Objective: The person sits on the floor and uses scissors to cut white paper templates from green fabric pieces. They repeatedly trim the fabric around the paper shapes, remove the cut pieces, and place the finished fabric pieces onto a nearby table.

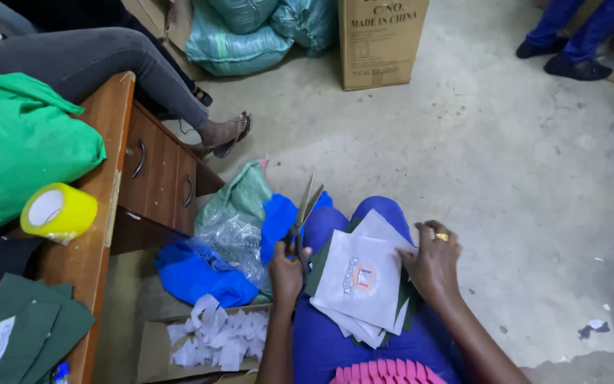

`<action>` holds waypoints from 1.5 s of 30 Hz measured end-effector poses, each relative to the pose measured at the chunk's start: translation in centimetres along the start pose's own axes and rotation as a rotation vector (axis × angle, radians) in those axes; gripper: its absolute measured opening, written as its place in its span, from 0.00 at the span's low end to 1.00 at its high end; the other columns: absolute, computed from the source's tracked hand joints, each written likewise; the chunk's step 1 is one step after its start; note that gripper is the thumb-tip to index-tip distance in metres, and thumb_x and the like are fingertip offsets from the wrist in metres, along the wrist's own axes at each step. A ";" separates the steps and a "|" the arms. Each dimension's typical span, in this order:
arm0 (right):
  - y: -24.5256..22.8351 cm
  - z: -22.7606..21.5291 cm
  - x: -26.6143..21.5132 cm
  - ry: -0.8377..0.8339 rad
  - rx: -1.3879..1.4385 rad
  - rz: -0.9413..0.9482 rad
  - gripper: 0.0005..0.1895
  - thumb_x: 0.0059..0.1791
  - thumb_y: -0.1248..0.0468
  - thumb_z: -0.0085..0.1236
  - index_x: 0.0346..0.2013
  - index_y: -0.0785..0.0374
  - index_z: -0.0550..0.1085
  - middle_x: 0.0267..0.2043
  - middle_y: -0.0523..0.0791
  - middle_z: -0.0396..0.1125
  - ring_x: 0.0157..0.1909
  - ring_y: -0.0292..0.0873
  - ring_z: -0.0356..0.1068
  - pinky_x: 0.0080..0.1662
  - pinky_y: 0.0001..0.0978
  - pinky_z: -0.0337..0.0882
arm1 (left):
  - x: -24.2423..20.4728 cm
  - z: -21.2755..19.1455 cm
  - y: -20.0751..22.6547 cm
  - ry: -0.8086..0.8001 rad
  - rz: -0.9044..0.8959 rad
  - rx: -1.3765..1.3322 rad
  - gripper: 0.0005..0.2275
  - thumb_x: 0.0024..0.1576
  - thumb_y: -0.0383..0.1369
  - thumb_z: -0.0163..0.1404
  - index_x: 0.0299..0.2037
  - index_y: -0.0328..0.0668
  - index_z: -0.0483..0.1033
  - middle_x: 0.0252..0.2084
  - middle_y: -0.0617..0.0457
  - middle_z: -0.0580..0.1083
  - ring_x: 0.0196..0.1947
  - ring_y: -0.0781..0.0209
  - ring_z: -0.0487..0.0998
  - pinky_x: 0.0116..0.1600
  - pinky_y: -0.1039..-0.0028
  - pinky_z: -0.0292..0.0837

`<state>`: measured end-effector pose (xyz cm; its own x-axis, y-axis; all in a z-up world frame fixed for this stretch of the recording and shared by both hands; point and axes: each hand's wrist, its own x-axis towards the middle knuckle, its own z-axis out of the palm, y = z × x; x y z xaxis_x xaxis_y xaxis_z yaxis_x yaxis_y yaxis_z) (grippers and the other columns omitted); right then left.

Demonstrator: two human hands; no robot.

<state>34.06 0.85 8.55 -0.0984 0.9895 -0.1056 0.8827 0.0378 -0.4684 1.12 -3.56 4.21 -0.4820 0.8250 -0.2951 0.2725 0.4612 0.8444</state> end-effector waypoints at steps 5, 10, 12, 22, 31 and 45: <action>-4.6 -0.1 -3.0 -0.137 0.205 -0.108 0.11 0.57 0.53 0.54 0.45 0.54 0.78 0.40 0.49 0.76 0.47 0.62 0.78 0.49 0.51 0.77 | 0.0 -0.6 -4.5 -0.279 -0.292 -0.654 0.10 0.57 0.39 0.52 0.31 0.41 0.74 0.30 0.43 0.83 0.27 0.56 0.86 0.29 0.75 0.80; -4.4 6.7 -2.8 -0.418 0.146 -0.132 0.13 0.58 0.52 0.45 0.48 0.51 0.76 0.40 0.53 0.78 0.49 0.63 0.79 0.49 0.53 0.79 | -4.8 -1.6 -1.3 -0.229 -0.087 0.111 0.15 0.53 0.43 0.64 0.40 0.41 0.79 0.35 0.41 0.81 0.38 0.44 0.85 0.39 0.62 0.78; -4.1 7.8 -2.8 -0.443 0.162 -0.099 0.15 0.58 0.51 0.43 0.47 0.51 0.76 0.39 0.53 0.78 0.48 0.62 0.80 0.48 0.52 0.79 | -4.8 -0.6 -2.3 -0.245 -0.118 0.191 0.16 0.53 0.44 0.64 0.41 0.42 0.78 0.36 0.43 0.81 0.40 0.43 0.84 0.42 0.61 0.78; -4.8 6.4 -3.0 -0.432 0.367 -0.046 0.19 0.60 0.50 0.41 0.40 0.57 0.76 0.25 0.50 0.77 0.37 0.59 0.80 0.46 0.52 0.78 | -2.9 4.8 -1.0 -0.305 -0.008 0.086 0.19 0.47 0.39 0.68 0.46 0.44 0.79 0.40 0.46 0.81 0.44 0.49 0.84 0.45 0.66 0.79; -4.2 7.2 -3.7 -0.260 0.226 -0.290 0.14 0.55 0.66 0.48 0.50 0.60 0.80 0.40 0.55 0.78 0.45 0.61 0.81 0.46 0.48 0.81 | -6.5 3.9 4.9 -0.316 -0.012 0.161 0.14 0.54 0.44 0.61 0.42 0.45 0.78 0.37 0.47 0.81 0.42 0.48 0.84 0.47 0.61 0.79; -3.3 10.5 -4.4 0.008 0.059 -0.673 0.09 0.53 0.64 0.40 0.44 0.61 0.69 0.24 0.51 0.71 0.33 0.58 0.67 0.49 0.44 0.64 | 1.4 11.2 -5.9 -0.042 0.367 0.513 0.14 0.47 0.37 0.58 0.40 0.40 0.75 0.39 0.37 0.79 0.42 0.28 0.78 0.45 0.44 0.69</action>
<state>26.77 -5.08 1.36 -0.6147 0.7537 0.2324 0.6032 0.6391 -0.4772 8.20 -1.44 -6.18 -0.2512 0.9665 -0.0526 0.7837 0.2350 0.5750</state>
